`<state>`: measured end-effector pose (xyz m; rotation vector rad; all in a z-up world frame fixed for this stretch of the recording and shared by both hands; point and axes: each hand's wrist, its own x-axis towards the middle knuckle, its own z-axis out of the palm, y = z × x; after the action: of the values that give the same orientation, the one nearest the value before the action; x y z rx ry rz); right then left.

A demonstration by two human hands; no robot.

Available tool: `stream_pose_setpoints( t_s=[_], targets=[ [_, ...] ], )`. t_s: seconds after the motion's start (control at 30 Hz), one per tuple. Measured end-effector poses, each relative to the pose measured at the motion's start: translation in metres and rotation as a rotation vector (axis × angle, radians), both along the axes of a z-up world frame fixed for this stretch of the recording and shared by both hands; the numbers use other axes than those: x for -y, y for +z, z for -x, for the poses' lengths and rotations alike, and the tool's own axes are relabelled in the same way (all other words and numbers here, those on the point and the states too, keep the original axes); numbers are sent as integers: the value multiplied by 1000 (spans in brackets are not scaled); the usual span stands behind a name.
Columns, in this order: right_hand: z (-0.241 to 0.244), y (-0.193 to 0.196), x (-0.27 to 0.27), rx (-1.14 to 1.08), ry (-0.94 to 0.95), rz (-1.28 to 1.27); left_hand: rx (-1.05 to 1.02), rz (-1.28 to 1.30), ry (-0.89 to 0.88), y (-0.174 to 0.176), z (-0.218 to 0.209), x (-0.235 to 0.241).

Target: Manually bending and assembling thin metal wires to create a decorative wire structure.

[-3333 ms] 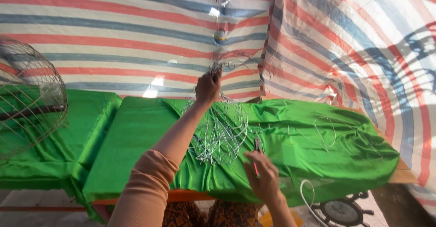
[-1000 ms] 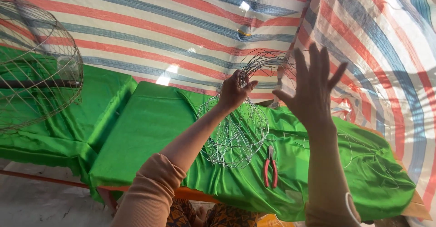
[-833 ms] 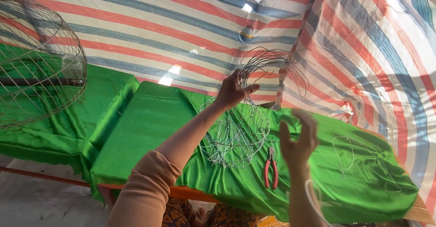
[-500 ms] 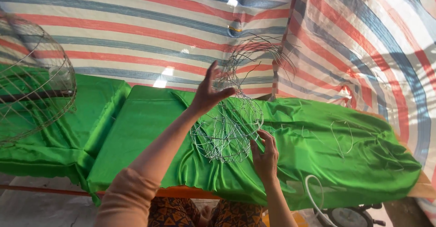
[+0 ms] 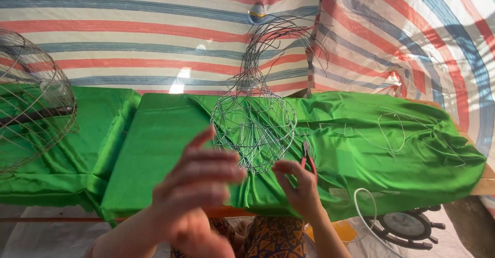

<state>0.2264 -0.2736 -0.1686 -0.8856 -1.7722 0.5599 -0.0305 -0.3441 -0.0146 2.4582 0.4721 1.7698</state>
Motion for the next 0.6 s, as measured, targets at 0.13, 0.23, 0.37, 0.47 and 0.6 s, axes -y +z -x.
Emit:
stream_pose_setpoints(
  t_s=[0.13,0.23,0.37,0.47,0.6],
  targets=[
    [5,2,28,192,243,88,-411,42,-30,15,11,30],
    [0,-22,17,242,105,115,-185,-126,60,-8,-6,-1],
    [-15,-37,-30,-97,-269,16,64,100,207,-53,-11,-83],
    [-9,-28,-62,-260,-332,10,155,388,323,-79,-7,-125],
    [-1,-6,-89,-241,-376,1,110,810,391,-93,-8,-139]
  ],
)
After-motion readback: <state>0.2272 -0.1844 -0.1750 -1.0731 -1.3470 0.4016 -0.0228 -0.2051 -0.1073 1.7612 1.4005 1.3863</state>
